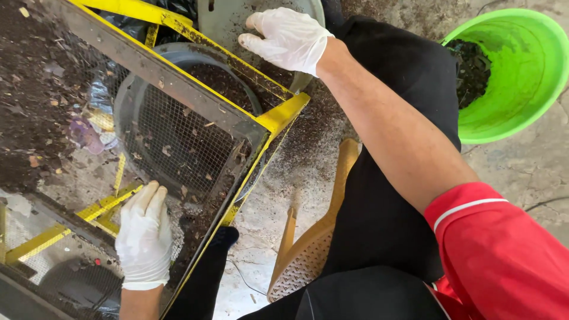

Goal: Manual sorting and sieving of organic compost material through a wire mesh screen.

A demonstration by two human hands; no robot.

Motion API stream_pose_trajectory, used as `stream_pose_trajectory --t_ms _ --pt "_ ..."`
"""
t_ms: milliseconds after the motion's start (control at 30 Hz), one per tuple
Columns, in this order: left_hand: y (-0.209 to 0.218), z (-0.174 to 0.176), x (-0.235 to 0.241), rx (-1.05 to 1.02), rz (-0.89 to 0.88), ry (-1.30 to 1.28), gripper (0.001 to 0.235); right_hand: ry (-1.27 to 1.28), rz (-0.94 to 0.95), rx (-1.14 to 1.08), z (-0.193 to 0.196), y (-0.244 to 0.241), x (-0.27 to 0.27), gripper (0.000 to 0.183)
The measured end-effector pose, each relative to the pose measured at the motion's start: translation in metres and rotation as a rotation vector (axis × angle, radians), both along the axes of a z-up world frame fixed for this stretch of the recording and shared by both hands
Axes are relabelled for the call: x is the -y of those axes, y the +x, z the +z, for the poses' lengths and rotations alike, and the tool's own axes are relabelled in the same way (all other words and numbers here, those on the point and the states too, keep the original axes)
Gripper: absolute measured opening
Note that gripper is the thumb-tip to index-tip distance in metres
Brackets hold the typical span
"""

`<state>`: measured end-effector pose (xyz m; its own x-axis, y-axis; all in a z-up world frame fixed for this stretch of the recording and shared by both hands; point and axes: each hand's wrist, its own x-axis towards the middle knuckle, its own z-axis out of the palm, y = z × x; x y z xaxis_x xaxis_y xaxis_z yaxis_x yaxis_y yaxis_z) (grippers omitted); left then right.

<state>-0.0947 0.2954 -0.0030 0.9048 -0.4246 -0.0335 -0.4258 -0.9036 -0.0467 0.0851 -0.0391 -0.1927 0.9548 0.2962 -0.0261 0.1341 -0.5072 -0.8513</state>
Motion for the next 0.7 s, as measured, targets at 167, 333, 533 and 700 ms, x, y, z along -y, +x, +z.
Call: stream_pose_trajectory --t_ms 167,333,533,700 --pt "-0.003 0.003 -0.012 0.018 -0.032 0.060 0.037 0.012 0.008 0.092 -0.014 0.003 -0.001 0.046" --pt "-0.011 0.000 -0.019 0.020 -0.029 0.048 0.033 -0.032 0.078 -0.007 -0.015 0.007 -0.001 0.046" --pt "-0.005 0.007 -0.026 -0.059 0.004 0.076 0.031 -0.056 0.061 0.024 -0.018 0.001 0.008 0.043" --pt "0.002 0.008 -0.032 -0.107 -0.012 0.085 0.030 -0.044 0.061 -0.081 -0.018 0.001 0.010 0.043"
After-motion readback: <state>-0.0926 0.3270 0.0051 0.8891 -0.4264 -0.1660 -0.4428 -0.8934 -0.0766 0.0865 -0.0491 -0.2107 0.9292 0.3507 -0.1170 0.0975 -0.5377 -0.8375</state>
